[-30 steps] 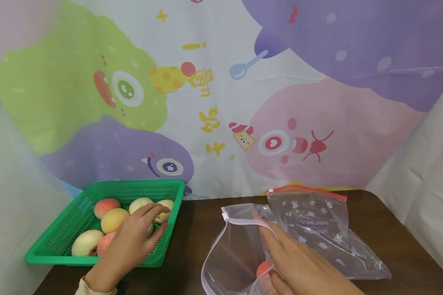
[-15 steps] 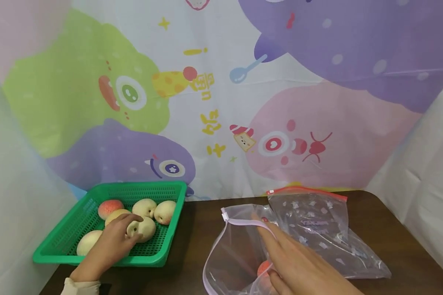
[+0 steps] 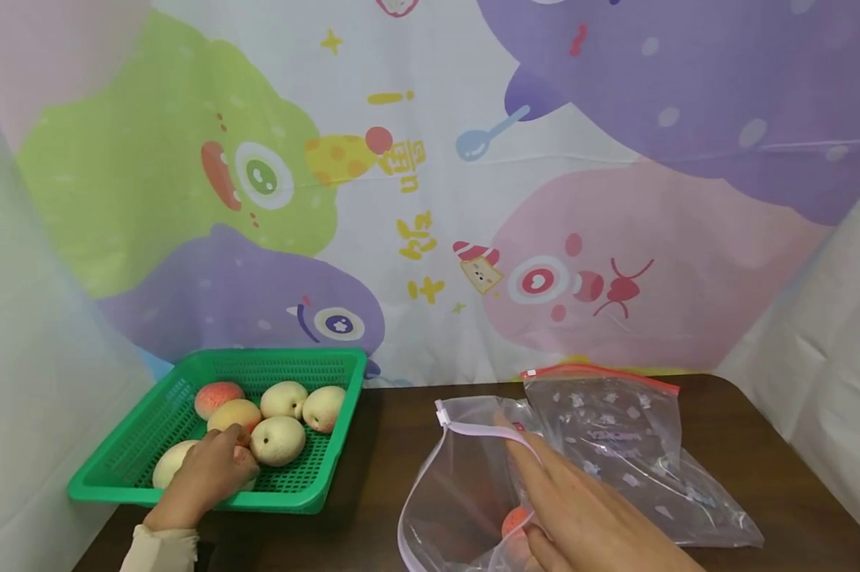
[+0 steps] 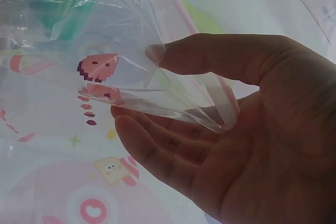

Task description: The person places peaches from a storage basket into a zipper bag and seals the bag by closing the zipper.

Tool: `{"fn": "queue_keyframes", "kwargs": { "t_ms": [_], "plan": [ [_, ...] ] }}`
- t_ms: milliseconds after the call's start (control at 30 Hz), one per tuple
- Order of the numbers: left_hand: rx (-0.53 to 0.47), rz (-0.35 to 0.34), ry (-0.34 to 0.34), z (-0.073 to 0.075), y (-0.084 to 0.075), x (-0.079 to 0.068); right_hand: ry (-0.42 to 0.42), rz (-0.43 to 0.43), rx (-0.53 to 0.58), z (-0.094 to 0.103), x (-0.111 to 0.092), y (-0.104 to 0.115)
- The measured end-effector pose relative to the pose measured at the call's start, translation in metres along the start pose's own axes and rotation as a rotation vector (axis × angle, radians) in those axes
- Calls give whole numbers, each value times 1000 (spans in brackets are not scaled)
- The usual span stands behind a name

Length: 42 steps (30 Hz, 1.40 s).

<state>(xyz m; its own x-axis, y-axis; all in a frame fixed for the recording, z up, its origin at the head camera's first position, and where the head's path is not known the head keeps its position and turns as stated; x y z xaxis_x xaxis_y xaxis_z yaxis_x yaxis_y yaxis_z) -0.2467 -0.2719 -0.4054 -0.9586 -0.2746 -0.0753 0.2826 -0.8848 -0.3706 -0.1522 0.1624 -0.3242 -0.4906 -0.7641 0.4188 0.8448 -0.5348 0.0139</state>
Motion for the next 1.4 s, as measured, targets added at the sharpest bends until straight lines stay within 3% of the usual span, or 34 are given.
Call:
{"fn": "queue_keyframes", "kwargs": {
  "t_ms": [133, 400, 633, 867, 1067, 1400],
  "plan": [
    [13, 22, -5, -1, -3, 0, 6, -9, 5, 0, 0, 0],
    [-11, 143, 13, -4, -2, 2, 5, -10, -11, 0, -1, 0],
    [7, 149, 22, -4, -1, 0, 14, -18, 18, -1, 1, 0],
    [-3, 157, -1, 1, -2, -2, -30, 41, -54, 2, 1, 2],
    [3, 123, -36, 3, -2, -2, -52, 66, -75, 2, 2, 4],
    [-6, 74, -129, 4, -4, -1, -7, 9, -12, 0, 3, 1]
  ]
}}
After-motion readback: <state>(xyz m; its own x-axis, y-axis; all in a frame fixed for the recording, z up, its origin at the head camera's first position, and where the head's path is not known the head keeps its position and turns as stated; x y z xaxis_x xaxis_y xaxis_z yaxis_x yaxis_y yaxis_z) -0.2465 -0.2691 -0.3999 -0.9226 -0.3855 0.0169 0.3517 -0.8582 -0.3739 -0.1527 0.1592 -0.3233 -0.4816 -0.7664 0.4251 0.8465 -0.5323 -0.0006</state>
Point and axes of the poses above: each hand's wrist, its own x-axis towards the middle knuckle, its own z-axis out of the back of the hand, y = z × x, the point moved 5 cm from there along x, towards the middle knuckle, and after that the axes turned 15 degrees about z, right-handed, at the moved point
